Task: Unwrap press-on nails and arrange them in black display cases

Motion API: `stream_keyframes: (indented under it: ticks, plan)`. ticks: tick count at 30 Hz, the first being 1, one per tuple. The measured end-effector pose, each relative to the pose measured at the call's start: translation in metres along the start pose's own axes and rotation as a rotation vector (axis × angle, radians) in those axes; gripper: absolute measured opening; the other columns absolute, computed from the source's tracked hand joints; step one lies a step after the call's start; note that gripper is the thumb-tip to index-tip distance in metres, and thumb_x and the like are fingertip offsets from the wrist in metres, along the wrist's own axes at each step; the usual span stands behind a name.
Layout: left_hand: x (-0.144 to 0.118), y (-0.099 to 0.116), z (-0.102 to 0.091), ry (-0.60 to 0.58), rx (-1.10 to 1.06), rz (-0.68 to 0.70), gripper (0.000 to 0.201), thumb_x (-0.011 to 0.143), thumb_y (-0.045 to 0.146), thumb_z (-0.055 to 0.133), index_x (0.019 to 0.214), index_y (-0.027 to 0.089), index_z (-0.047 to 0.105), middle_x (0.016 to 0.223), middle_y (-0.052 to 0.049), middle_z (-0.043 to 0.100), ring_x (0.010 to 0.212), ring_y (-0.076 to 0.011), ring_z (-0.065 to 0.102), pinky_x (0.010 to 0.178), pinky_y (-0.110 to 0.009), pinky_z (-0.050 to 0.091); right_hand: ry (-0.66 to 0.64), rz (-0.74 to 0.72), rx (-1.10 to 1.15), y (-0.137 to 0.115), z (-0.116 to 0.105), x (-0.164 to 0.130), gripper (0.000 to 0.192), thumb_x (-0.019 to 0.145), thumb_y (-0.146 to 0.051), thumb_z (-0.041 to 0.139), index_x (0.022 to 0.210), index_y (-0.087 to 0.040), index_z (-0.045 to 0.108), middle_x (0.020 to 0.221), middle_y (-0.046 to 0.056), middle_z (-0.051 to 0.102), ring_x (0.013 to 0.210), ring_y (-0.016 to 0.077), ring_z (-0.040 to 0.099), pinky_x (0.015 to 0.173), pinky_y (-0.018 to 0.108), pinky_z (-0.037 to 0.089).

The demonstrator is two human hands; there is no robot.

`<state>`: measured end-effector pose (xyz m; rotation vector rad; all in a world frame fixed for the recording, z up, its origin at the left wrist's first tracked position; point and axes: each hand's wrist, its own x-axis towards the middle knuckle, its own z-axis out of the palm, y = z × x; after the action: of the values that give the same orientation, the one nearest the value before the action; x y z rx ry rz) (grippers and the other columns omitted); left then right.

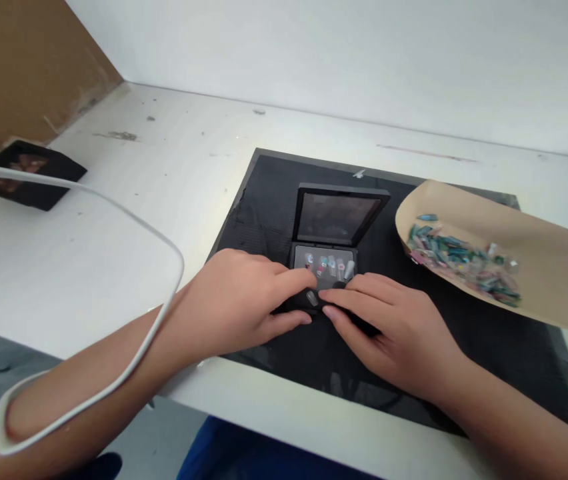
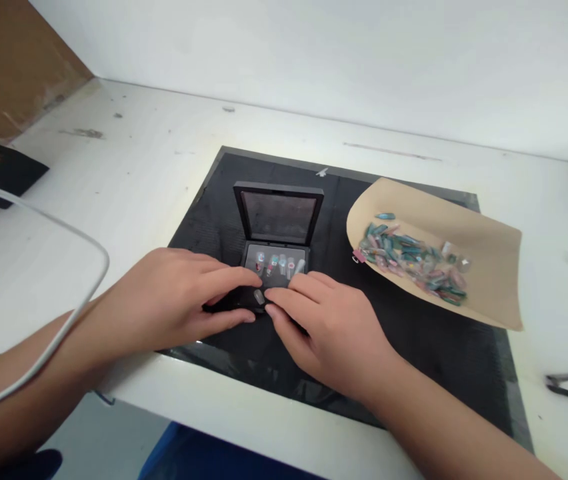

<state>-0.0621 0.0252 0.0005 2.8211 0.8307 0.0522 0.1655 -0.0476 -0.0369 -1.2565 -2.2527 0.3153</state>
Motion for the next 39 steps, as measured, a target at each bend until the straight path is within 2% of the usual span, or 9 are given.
stream_keyframes:
  ticks: [7, 12, 15, 25, 31, 33, 36, 39]
  plan:
    - [-0.005, 0.000, 0.004, 0.080, 0.071, 0.040, 0.027, 0.090, 0.046, 0.071, 0.111, 0.029, 0.070, 0.068, 0.006, 0.070, 0.057, -0.0197, 0.068, 0.049, -0.032, 0.028, -0.033, -0.037, 0.061, 0.004, -0.001, 0.000, 0.016, 0.095, -0.017, 0.063, 0.106, -0.017, 0.074, 0.083, 0.005, 0.069, 0.074, 0.0175, 0.060, 0.065, 0.031, 0.051]
    - [-0.008, 0.003, 0.001, 0.127, 0.127, 0.106, 0.024, 0.095, 0.039, 0.064, 0.113, 0.025, 0.070, 0.057, 0.007, 0.060, 0.050, -0.0194, 0.060, 0.050, -0.035, 0.030, -0.056, -0.043, 0.075, 0.004, -0.003, 0.001, 0.015, 0.095, -0.017, 0.062, 0.106, -0.017, 0.073, 0.082, 0.004, 0.066, 0.071, 0.0166, 0.056, 0.062, 0.031, 0.047]
    - [-0.010, 0.005, 0.000, 0.111, 0.097, 0.140, 0.021, 0.094, 0.036, 0.065, 0.110, 0.024, 0.072, 0.056, 0.007, 0.058, 0.048, -0.0181, 0.057, 0.049, -0.034, 0.029, -0.088, -0.004, 0.076, 0.004, -0.004, 0.000, 0.013, 0.096, -0.019, 0.060, 0.101, -0.020, 0.073, 0.080, 0.003, 0.062, 0.071, 0.0162, 0.054, 0.061, 0.030, 0.043]
    - [-0.014, 0.003, 0.005, 0.094, 0.071, 0.076, 0.032, 0.101, 0.042, 0.053, 0.123, 0.027, 0.070, 0.062, 0.004, 0.064, 0.052, -0.0189, 0.060, 0.052, -0.034, 0.032, -0.103, 0.022, 0.072, 0.003, -0.004, 0.004, 0.021, 0.099, -0.023, 0.056, 0.085, -0.018, 0.071, 0.079, 0.002, 0.061, 0.072, 0.0152, 0.051, 0.063, 0.030, 0.039]
    - [-0.013, 0.003, 0.004, 0.071, 0.072, 0.069, 0.037, 0.104, 0.046, 0.045, 0.125, 0.027, 0.069, 0.068, 0.003, 0.069, 0.054, -0.0207, 0.064, 0.051, -0.035, 0.036, -0.123, 0.037, 0.051, 0.001, -0.003, 0.005, 0.022, 0.099, -0.024, 0.055, 0.097, -0.018, 0.075, 0.080, 0.003, 0.062, 0.074, 0.0164, 0.052, 0.064, 0.030, 0.040]
    - [-0.013, 0.004, 0.006, 0.071, 0.073, 0.059, 0.038, 0.104, 0.047, 0.042, 0.122, 0.028, 0.070, 0.067, 0.002, 0.069, 0.054, -0.0203, 0.065, 0.052, -0.035, 0.037, -0.124, 0.037, 0.042, 0.000, -0.003, 0.006, 0.022, 0.099, -0.024, 0.054, 0.094, -0.019, 0.075, 0.080, 0.003, 0.061, 0.074, 0.0162, 0.052, 0.065, 0.030, 0.040]
    - [-0.012, 0.005, 0.010, 0.102, 0.083, 0.053, 0.042, 0.105, 0.048, 0.037, 0.122, 0.028, 0.069, 0.066, 0.000, 0.069, 0.054, -0.0206, 0.064, 0.051, -0.035, 0.038, -0.116, 0.010, 0.008, 0.000, -0.004, 0.007, 0.027, 0.101, -0.027, 0.051, 0.087, -0.018, 0.073, 0.080, 0.003, 0.061, 0.072, 0.0159, 0.051, 0.064, 0.030, 0.040]
    - [-0.010, 0.005, 0.014, 0.155, 0.069, 0.080, 0.041, 0.104, 0.048, 0.038, 0.122, 0.027, 0.069, 0.069, -0.001, 0.069, 0.054, -0.0215, 0.064, 0.049, -0.035, 0.037, -0.094, -0.028, -0.045, 0.002, -0.002, 0.006, 0.032, 0.103, -0.030, 0.048, 0.088, -0.017, 0.073, 0.081, 0.003, 0.062, 0.070, 0.0163, 0.050, 0.064, 0.031, 0.040]
